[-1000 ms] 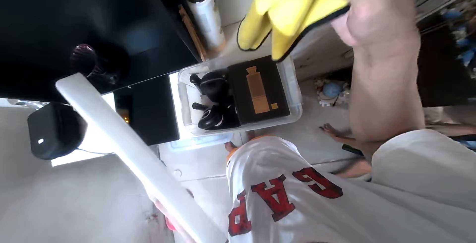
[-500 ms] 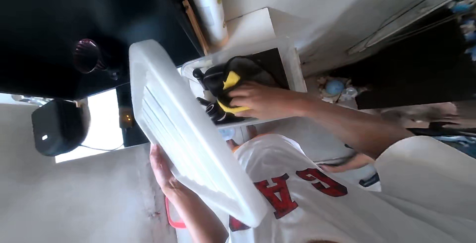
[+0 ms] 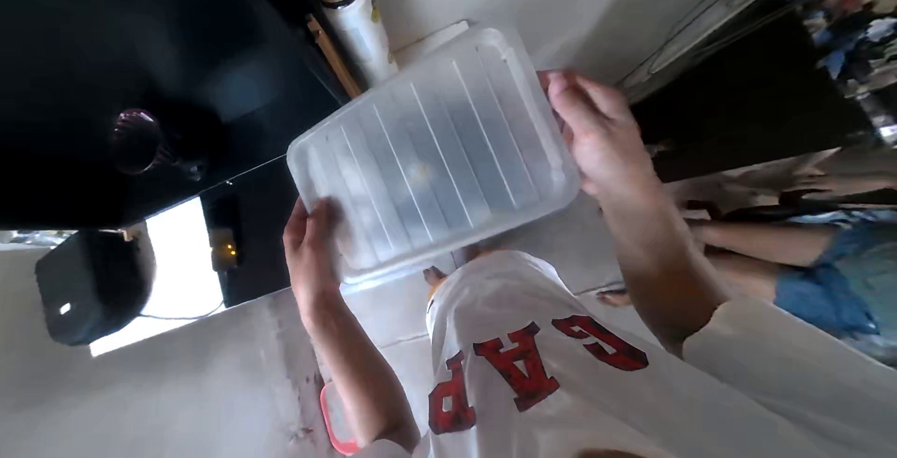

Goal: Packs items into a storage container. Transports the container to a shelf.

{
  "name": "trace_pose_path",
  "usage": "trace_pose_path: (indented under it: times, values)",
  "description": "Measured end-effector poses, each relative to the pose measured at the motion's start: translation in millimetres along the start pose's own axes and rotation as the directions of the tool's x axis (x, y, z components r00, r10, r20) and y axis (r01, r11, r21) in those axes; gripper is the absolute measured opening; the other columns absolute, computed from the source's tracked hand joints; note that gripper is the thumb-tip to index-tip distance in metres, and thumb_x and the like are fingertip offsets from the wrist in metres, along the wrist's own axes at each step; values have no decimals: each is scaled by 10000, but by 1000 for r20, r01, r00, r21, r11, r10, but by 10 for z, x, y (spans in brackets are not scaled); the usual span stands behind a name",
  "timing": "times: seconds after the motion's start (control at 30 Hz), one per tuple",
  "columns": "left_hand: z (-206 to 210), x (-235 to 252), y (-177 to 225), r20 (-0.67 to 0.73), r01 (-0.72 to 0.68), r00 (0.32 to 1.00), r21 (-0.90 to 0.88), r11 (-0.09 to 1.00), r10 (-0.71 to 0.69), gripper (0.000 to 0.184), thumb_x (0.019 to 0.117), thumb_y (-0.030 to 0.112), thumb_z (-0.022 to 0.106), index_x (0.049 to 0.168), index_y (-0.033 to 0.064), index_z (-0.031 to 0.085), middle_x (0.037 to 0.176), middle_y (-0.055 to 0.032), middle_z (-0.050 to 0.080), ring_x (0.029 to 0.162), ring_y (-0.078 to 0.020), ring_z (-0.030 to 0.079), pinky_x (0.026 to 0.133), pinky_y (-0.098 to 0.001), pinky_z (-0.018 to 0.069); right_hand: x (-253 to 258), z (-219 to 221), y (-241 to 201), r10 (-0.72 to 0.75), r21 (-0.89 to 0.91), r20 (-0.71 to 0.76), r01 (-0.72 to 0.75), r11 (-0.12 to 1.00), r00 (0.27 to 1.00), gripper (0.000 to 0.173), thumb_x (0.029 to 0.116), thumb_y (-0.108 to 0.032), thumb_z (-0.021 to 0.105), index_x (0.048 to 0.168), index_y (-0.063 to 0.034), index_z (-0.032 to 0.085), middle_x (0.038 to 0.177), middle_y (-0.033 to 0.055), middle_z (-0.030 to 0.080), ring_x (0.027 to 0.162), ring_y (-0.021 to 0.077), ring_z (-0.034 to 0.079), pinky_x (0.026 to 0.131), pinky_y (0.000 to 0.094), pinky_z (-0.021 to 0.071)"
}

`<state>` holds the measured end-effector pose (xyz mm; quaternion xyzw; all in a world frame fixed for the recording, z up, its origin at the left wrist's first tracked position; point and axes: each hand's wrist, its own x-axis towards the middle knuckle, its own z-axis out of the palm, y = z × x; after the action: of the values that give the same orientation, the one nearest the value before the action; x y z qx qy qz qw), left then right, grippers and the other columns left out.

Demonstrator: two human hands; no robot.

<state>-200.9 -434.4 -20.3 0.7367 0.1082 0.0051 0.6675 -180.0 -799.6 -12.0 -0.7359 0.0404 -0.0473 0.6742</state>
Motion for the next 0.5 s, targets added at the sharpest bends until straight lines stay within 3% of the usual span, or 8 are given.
trace_pose_path:
  times: [0.1,0.17,0.2,0.27,0.4,0.5]
  values:
    - [181,57,59,-48,-28,998,156,987,36,296,1070,261,544,1321,132,632,1083,-34,712,888,-131,707,746,-343,625,-91,-6,248,-58,-368,-92,20,930,994,553,1027,-461,583,1452,-108,568,1292,93,671,1095,154,678,939,366,582]
    - [223,104,17,-72,-76,992,315,946,104,395,1052,270,578,1426,146,574,1318,-50,601,1087,-136,635,883,-351,582,-119,22,377,-85,-470,-157,1,882,984,592,1009,-485,601,1465,-108,574,1346,141,602,1169,213,619,986,397,541]
    - [215,143,-32,-60,-104,989,391,914,138,444,1046,269,588,1471,147,545,1423,-74,529,1188,-161,581,953,-366,543,-122,22,427,-92,-476,-176,-3,880,980,574,1014,-469,600,1462,-110,584,1375,148,567,1219,229,579,1013,393,521]
    - [180,213,-146,-42,-120,987,470,874,158,467,1045,278,590,1491,152,533,1502,-98,494,1279,-193,558,1020,-399,522,-108,19,479,-74,-440,-183,-14,898,980,518,1033,-417,584,1446,-106,601,1432,139,527,1326,229,507,1060,362,494]
    - [69,259,-240,10,-118,992,481,869,129,494,1061,304,562,1536,190,488,1529,-94,487,1327,-185,544,1068,-408,506,-120,110,485,-27,-362,-181,-41,931,983,428,1064,-267,529,1435,-63,597,1500,116,523,1401,185,482,1147,348,441]
    - [38,292,-331,71,-158,987,496,854,141,486,1084,279,506,1521,70,477,1522,-154,506,1342,-188,550,1122,-377,468,-147,174,518,-45,-363,-184,-26,932,982,434,1076,-228,501,1463,-39,558,1488,130,534,1366,178,526,1127,343,471]
